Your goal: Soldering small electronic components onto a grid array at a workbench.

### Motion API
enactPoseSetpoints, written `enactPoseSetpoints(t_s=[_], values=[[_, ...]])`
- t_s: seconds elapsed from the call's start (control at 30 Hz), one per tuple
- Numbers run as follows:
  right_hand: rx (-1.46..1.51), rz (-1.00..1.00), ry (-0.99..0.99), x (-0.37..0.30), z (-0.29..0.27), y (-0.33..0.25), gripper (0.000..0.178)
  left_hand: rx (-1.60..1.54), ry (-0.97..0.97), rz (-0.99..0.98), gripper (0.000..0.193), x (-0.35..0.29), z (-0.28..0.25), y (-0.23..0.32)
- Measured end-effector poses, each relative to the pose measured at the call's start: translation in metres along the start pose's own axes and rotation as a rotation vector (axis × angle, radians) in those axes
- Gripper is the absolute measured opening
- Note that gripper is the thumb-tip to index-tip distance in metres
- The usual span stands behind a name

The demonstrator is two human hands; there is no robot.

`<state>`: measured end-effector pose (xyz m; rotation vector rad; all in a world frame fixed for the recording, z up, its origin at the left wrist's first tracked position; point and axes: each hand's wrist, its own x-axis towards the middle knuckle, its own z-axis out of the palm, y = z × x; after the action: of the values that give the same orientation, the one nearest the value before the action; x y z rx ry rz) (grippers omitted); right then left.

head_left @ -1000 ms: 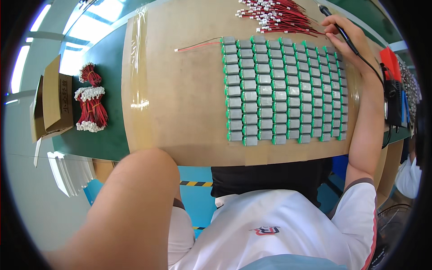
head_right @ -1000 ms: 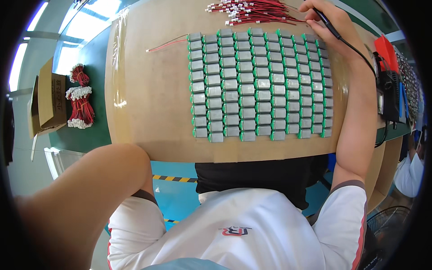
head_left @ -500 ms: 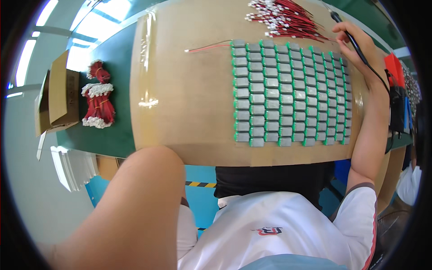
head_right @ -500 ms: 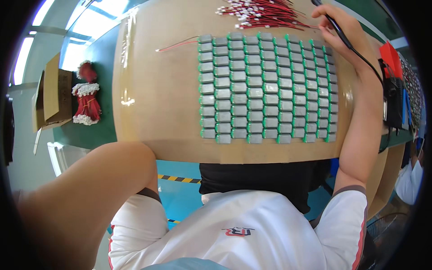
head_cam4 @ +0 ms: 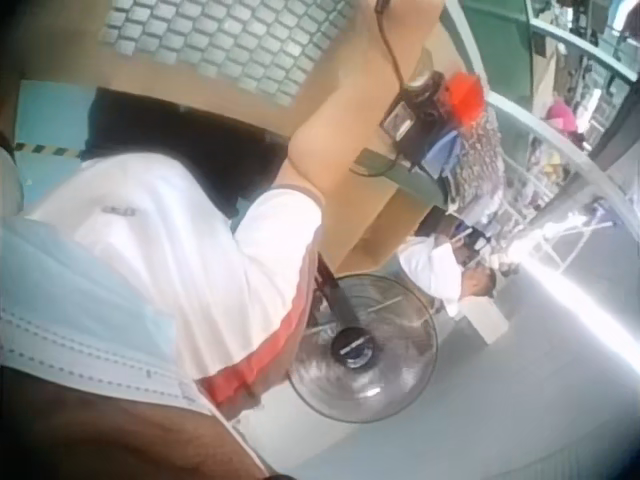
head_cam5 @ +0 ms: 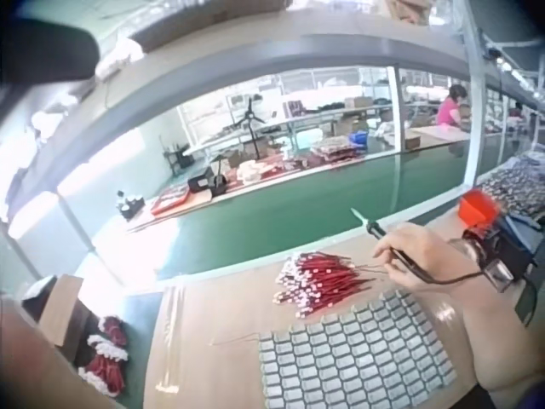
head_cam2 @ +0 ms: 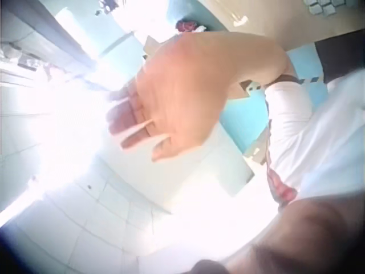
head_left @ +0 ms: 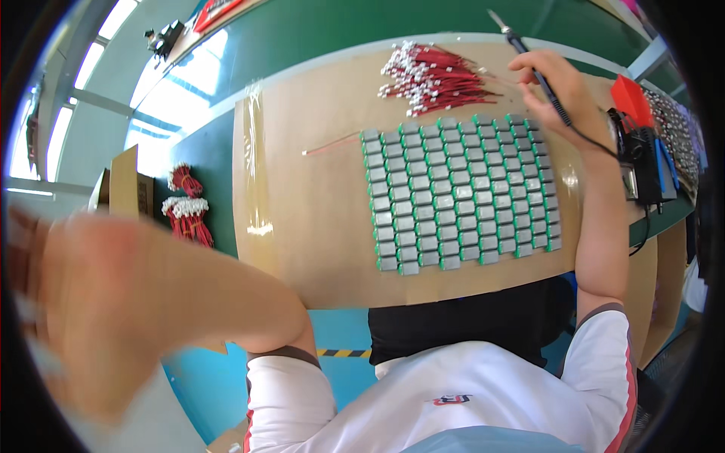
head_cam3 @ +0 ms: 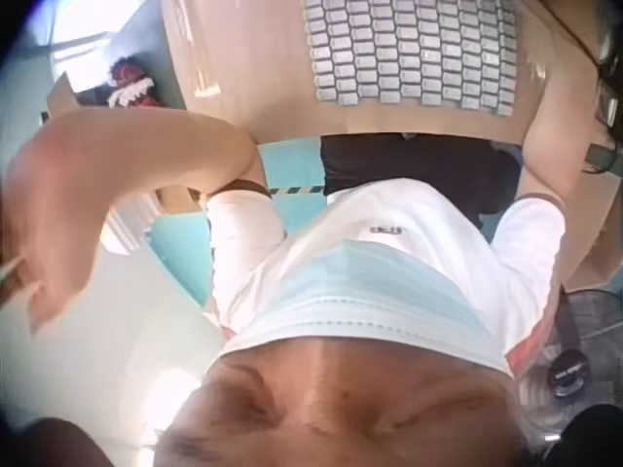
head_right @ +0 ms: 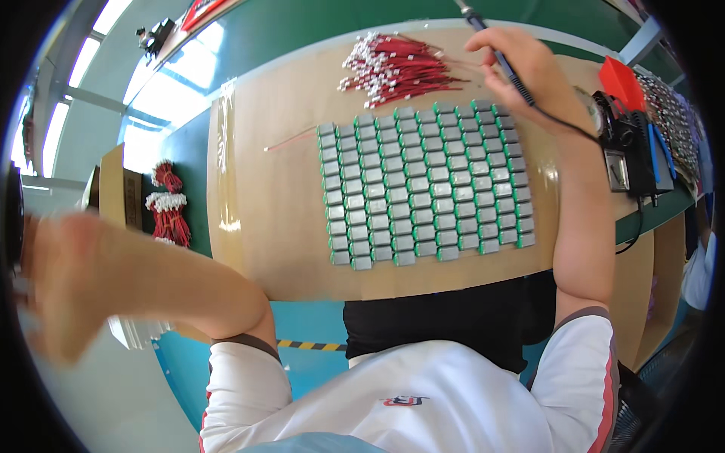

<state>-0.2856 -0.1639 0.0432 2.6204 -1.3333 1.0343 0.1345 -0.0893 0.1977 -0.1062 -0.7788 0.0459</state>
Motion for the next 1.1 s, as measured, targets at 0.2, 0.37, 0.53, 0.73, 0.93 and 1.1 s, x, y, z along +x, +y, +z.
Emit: enactPoseSetpoints(t_s=[0.2,0.37,0.53,0.73,0.93,1.1], values=[[0.114,-0.131,0.082,0.003,0.029,-0.034,0.035,0.523,-0.654,-0.836,0.026,-0.109,-0.058,-0.08],[0.212,-0.218,0.076,0.009,0.036,-0.068,0.03,0.579,-1.455,-0.864,0.034,-0.178,-0.057,-0.034],[0.263,-0.259,0.01,0.007,0.041,-0.082,0.028,0.598,-1.519,-0.78,0.032,-0.186,-0.051,-0.03],[0.273,-0.309,0.028,0.007,0.046,-0.085,0.027,0.502,-1.636,-0.862,0.014,-0.183,-0.048,-0.028],[0.501,-0.064,0.148,0.003,0.052,-0.09,0.028,0.665,-1.293,-1.318,0.014,-0.18,-0.059,-0.024],[0.655,0.105,0.057,-0.002,0.06,-0.093,0.021,0.61,-1.193,-1.379,0.015,-0.177,-0.062,-0.016]])
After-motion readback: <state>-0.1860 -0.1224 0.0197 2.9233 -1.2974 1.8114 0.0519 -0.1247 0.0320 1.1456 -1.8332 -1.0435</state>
